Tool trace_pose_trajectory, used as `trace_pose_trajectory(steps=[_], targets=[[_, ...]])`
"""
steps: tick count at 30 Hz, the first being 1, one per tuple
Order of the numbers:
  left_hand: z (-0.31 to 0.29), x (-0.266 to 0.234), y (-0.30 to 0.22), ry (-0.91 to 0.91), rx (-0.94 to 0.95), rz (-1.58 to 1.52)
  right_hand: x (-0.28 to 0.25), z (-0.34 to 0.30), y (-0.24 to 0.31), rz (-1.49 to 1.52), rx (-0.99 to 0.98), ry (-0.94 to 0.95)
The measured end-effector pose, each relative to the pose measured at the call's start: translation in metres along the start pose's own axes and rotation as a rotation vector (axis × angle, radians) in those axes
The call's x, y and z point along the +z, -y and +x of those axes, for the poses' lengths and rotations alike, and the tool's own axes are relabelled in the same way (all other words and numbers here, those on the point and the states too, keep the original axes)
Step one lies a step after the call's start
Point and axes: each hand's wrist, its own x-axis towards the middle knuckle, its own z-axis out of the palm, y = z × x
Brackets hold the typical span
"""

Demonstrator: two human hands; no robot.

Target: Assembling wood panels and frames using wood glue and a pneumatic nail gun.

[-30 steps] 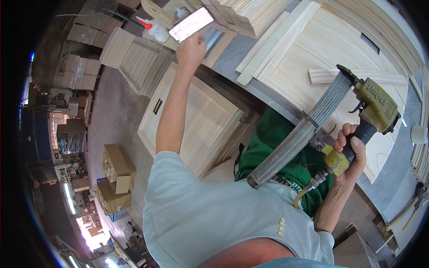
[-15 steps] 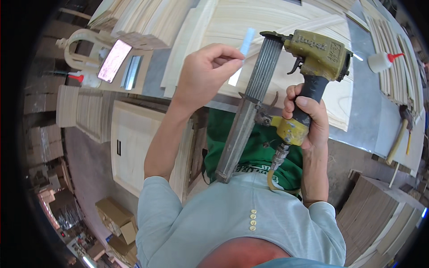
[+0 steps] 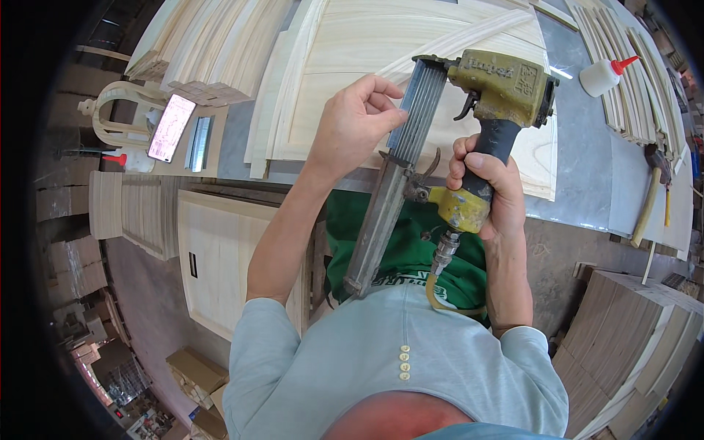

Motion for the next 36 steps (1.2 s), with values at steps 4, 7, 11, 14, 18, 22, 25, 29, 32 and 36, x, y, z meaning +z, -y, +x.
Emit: trace_pose_trajectory(steps=[4, 7, 11, 14, 18, 22, 25, 29, 32, 36], targets=[[0.0, 0.004, 0.001, -0.046, -0.002, 0.098, 0.0, 0.001, 0.0, 0.002, 0.008, 0.025], [-0.003, 0.011, -0.003, -0.106, -0.007, 0.171, 0.0, 0.001, 0.0, -0.008, 0.007, 0.022], [-0.006, 0.021, -0.004, -0.178, 0.047, 0.265, 0.001, 0.0, 0.001, -0.027, 0.009, 0.006], [-0.007, 0.026, 0.003, -0.12, 0.013, 0.097, 0.001, 0.0, 0.001, -0.021, 0.003, -0.008], [-0.006, 0.032, 0.009, -0.188, 0.032, 0.099, -0.001, 0.0, -0.003, -0.001, 0.006, 0.015], [-0.002, 0.036, 0.016, -0.234, 0.033, 0.164, -0.003, 0.002, -0.004, 0.02, 0.01, 0.003], [-0.012, 0.032, 0.015, -0.264, 0.077, 0.166, -0.006, 0.001, -0.003, 0.063, 0.003, 0.003], [-0.01, 0.038, 0.017, -0.251, 0.128, 0.153, -0.007, 0.005, 0.001, 0.076, -0.031, -0.007], [-0.01, 0.036, 0.017, -0.204, 0.101, 0.145, -0.005, 0.004, -0.002, 0.084, -0.03, -0.028], [-0.011, 0.035, 0.016, -0.124, 0.002, 0.12, -0.006, 0.005, -0.004, 0.093, -0.021, -0.032]])
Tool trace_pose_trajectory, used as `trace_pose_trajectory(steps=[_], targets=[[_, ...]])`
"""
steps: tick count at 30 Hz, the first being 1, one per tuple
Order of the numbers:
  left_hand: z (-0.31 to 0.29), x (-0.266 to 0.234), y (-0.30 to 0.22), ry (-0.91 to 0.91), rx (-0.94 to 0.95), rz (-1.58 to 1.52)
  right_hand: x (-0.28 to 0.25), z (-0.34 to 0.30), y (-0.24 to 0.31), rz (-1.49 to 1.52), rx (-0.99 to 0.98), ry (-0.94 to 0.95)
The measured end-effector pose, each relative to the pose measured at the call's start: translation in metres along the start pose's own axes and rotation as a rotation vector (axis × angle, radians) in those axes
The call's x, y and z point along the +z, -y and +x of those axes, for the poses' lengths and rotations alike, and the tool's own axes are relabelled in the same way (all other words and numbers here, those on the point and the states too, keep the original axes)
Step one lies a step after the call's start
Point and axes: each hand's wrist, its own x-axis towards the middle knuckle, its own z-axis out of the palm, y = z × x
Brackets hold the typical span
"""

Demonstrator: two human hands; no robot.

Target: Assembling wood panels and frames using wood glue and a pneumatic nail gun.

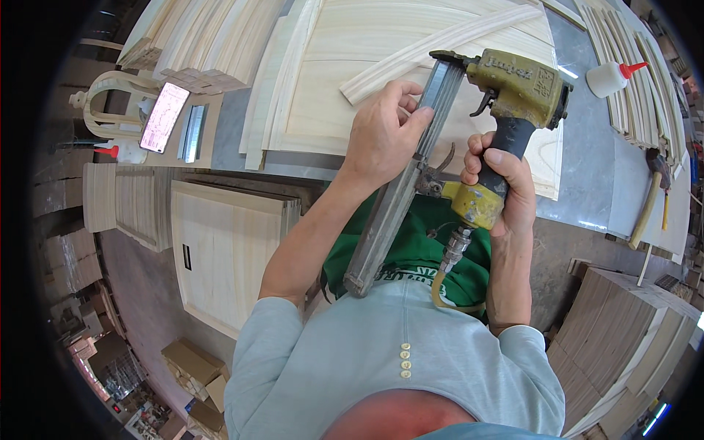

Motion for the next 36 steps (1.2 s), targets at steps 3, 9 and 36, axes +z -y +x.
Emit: trace_pose_trajectory(steps=[3, 9, 36], targets=[[-0.002, -0.001, -0.001, 0.016, -0.029, -0.029, -0.003, 0.001, 0.003, 0.015, 0.005, 0.016], [-0.072, -0.047, 0.021, -0.072, 0.303, -0.038, -0.014, 0.006, 0.017, 0.081, -0.028, 0.033], [-0.071, -0.001, 0.014, -0.485, 0.729, -0.112, 0.015, -0.014, 0.006, -0.011, 0.127, 0.008]])
